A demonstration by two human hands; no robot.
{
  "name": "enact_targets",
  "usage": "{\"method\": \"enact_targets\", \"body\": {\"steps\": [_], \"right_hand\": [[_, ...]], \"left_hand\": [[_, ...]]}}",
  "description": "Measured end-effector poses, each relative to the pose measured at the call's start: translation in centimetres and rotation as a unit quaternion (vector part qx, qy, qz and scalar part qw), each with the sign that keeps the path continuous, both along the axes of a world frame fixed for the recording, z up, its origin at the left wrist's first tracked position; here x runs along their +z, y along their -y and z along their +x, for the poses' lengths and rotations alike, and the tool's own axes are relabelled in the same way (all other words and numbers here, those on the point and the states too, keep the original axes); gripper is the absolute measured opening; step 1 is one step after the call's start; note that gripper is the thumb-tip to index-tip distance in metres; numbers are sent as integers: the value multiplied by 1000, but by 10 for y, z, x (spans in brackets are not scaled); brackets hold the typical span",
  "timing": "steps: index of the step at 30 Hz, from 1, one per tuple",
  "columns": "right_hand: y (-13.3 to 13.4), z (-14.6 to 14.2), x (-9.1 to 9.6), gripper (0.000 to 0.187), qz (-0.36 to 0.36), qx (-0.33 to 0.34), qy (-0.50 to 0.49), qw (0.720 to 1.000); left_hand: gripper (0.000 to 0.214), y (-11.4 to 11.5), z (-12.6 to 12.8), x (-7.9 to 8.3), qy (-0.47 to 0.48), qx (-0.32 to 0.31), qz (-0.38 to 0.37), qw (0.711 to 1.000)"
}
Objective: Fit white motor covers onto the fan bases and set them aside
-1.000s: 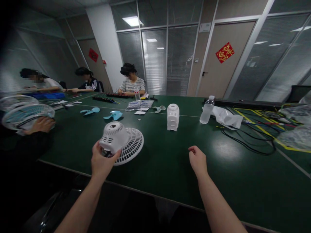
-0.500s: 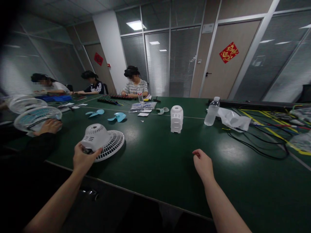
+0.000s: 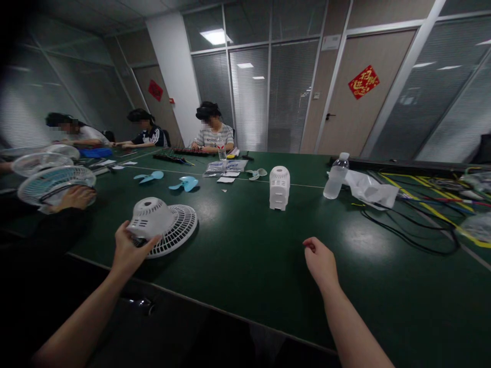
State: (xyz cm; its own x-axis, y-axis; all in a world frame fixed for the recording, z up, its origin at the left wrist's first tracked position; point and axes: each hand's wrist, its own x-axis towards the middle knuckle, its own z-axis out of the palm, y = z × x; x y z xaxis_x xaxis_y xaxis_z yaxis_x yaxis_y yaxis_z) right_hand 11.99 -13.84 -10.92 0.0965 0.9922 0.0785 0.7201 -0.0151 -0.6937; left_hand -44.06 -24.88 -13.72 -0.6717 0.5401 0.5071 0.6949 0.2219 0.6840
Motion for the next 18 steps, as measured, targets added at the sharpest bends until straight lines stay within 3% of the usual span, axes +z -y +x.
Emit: {"method": "enact_targets", "body": {"steps": [7, 18], "right_hand": [[1, 1, 0, 26, -8, 7, 1, 1000], [2, 3, -3, 26, -8, 17, -1, 1000]], "left_hand": [[105, -4, 1, 26, -12, 27, -79, 996], [92, 2, -3, 37, -13, 56, -100, 993]]}}
